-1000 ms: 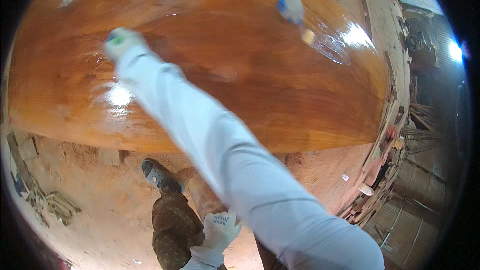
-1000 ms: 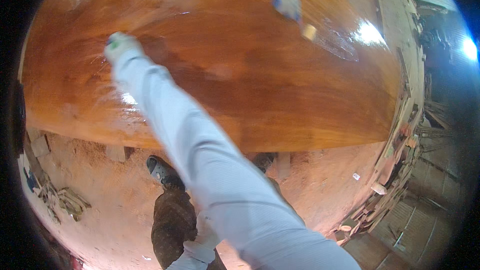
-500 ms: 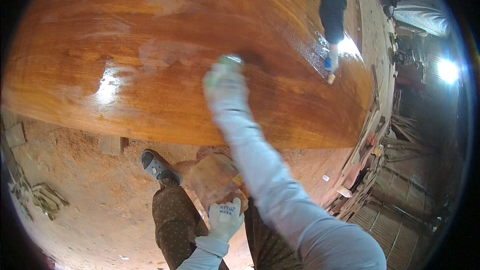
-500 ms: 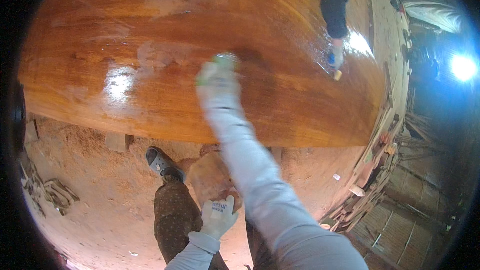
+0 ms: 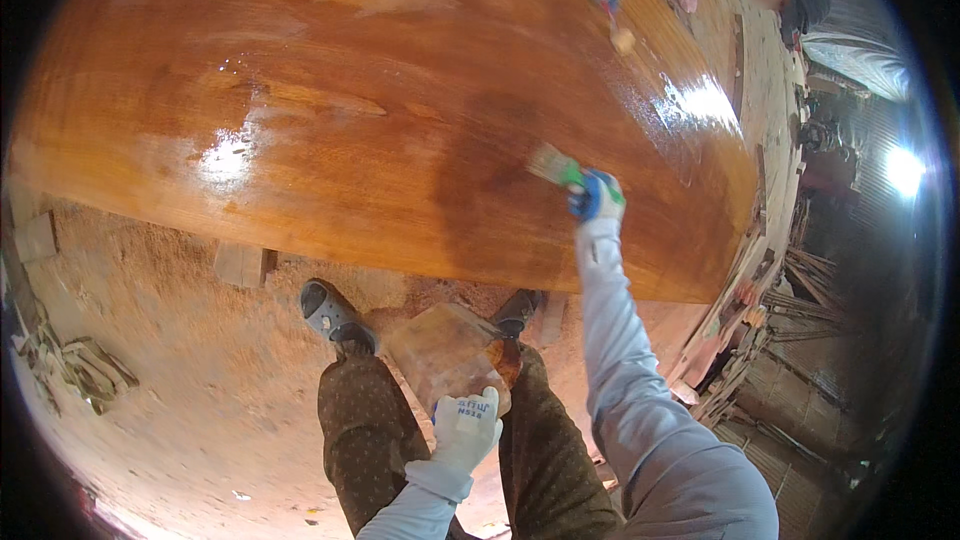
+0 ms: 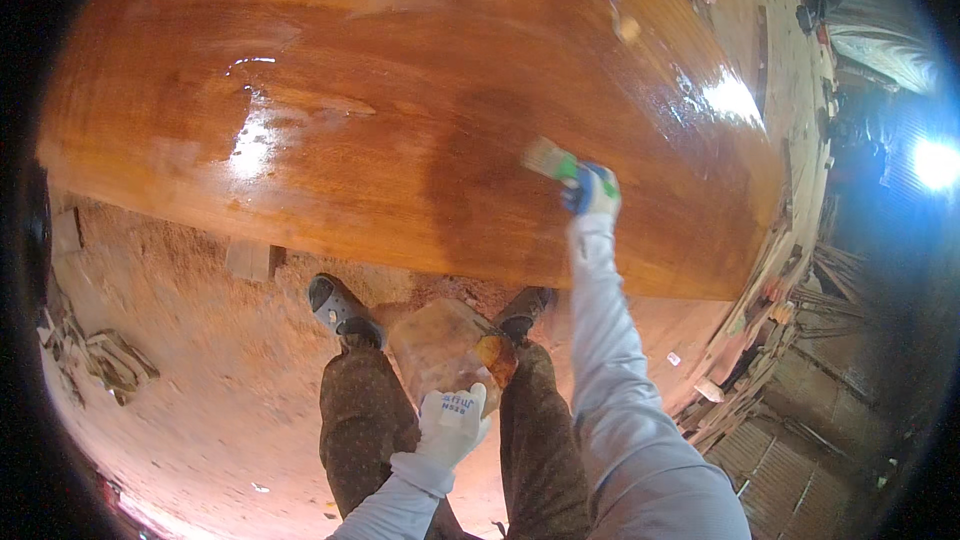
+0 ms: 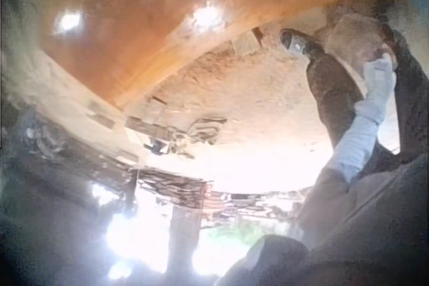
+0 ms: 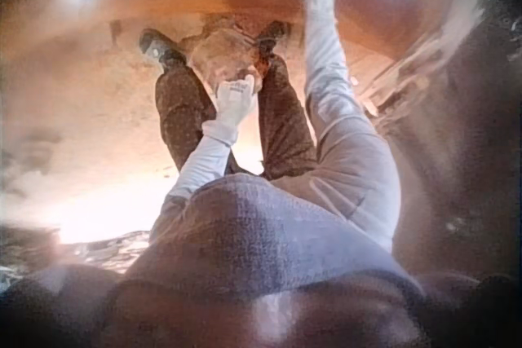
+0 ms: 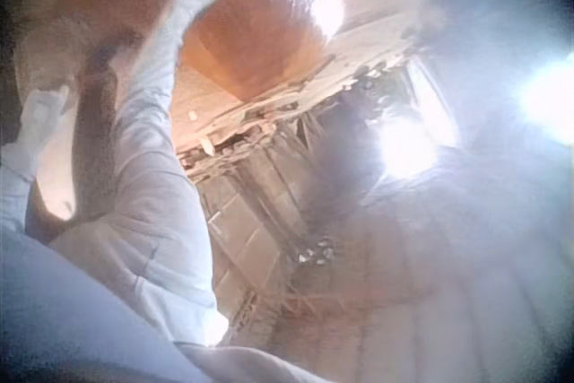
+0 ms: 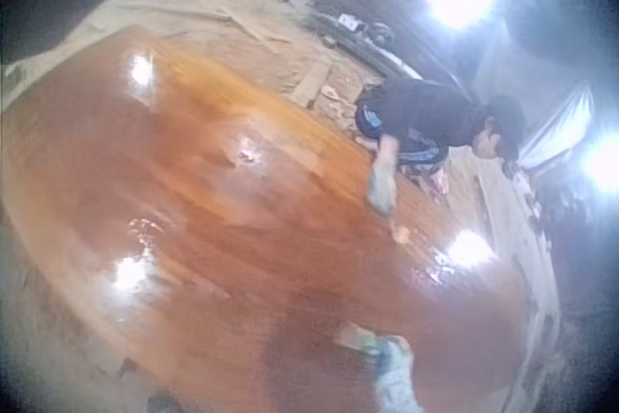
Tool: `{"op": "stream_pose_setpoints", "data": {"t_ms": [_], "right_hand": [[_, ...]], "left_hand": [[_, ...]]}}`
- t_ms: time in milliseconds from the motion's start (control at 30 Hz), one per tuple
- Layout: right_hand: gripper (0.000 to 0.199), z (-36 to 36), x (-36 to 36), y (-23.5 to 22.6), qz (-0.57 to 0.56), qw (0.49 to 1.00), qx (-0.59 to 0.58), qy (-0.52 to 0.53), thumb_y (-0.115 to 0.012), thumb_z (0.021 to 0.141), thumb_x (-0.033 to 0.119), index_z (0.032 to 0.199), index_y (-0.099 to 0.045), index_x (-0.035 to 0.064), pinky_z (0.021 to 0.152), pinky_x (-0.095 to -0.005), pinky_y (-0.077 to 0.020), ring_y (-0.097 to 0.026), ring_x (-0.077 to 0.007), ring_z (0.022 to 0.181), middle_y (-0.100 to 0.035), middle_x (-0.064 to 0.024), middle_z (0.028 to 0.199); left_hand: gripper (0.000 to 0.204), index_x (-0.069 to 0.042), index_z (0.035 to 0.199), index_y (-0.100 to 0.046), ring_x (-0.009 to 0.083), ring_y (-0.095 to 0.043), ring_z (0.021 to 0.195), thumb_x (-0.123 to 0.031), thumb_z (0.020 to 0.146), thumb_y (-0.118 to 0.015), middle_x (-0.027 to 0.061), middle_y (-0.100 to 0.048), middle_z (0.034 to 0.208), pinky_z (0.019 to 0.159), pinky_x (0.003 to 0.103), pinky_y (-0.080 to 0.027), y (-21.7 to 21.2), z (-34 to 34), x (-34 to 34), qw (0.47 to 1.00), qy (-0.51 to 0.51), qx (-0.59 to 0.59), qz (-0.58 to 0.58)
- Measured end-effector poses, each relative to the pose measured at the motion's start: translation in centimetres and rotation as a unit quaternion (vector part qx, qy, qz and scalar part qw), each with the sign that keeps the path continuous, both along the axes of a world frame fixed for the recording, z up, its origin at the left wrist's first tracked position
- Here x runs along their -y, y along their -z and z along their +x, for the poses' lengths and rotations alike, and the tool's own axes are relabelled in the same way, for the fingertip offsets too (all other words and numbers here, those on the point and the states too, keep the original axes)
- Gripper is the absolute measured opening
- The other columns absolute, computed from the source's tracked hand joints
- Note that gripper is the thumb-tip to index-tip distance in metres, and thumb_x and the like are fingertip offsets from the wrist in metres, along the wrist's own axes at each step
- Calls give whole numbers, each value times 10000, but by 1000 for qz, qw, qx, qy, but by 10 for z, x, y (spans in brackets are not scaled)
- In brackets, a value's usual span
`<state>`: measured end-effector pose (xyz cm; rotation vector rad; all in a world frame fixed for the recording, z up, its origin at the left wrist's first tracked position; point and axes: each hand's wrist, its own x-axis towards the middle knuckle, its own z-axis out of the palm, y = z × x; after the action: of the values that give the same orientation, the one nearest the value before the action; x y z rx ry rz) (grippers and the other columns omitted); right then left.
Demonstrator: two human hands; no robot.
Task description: The person applies a liquid finish to a large wooden tabletop using a brush and a plastic container. They repeatedly dip the brush into the container and spread the finish across the surface, while another person works nearby with a roller.
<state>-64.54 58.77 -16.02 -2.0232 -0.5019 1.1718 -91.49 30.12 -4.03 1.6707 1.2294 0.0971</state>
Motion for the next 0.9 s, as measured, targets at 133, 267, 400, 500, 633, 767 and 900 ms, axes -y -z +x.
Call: {"op": "stream_pose_setpoints", "data": {"t_ms": [133, 267, 400, 500, 633, 767, 900], "right_hand": [[63, 1, 31, 35, 157, 928, 301, -152, -578, 919, 159, 894, -617, 116, 619, -299, -492, -601, -146, 742, -618, -15, 840], [142, -268, -5, 12, 38, 632, 539, -556, -564, 885, 211, 903, -629, 86, 824, -404, -505, -591, -294, 944, -611, -118, 960], [124, -461, -42, -12, 191, 839, 239, -450, -584, 867, 213, 899, -603, 95, 820, -451, -511, -593, -349, 972, -620, -152, 994], [115, -480, -58, 7, 201, 889, 111, -397, -632, 877, 195, 923, -607, 93, 790, -418, -502, -609, -300, 876, -638, -109, 914], [130, -322, -12, -11, 63, 969, -233, -45, -661, 914, 166, 1036, -631, 133, 702, -302, -484, -586, -128, 821, -626, -4, 912], [79, -28, -14, 7, 41, 996, 80, -11, -569, 921, 159, 967, -604, 104, 490, -296, -494, -599, -164, 573, -654, -51, 764], [307, -57, -31, 30, 31, 828, 510, -231, -549, 888, 196, 1120, -612, 5, 884, -381, -519, -658, -277, 1012, -686, -161, 1076]], "left_hand": [[423, -72, 1074, -565, 229, -643, 636, -305, 751, -708, 98, -669, 755, 613, 417, -400, 3, -2, 8, 999, -17, 21, 44], [498, -37, 1218, -564, 242, -630, 655, -293, 795, -625, 53, -634, 760, 648, 426, -386, 9, -2, 14, 999, 16, -22, -18], [427, -46, 1165, -569, 245, -643, 649, -260, 797, -607, 55, -642, 734, 632, 437, -390, 10, -2, 0, 999, 20, -11, -25], [375, -53, 1125, -574, 247, -653, 645, -236, 798, -593, 56, -648, 715, 620, 446, -393, 12, -2, -5, 1000, 13, -6, -22], [306, -62, 1072, -580, 250, -667, 639, -203, 800, -575, 58, -656, 688, 604, 457, -396, 11, -17, 4, 999, -23, -35, -21], [279, -62, 1044, -584, 243, -669, 629, -196, 800, -571, 57, -657, 674, 593, 454, -389, 5, -13, -4, 1000, 2, -9, -16], [254, -72, 1025, -590, 237, -667, 624, -200, 806, -579, 52, -652, 665, 590, 425, -381, 6, -19, 8, 996, -31, -7, 79]]}}
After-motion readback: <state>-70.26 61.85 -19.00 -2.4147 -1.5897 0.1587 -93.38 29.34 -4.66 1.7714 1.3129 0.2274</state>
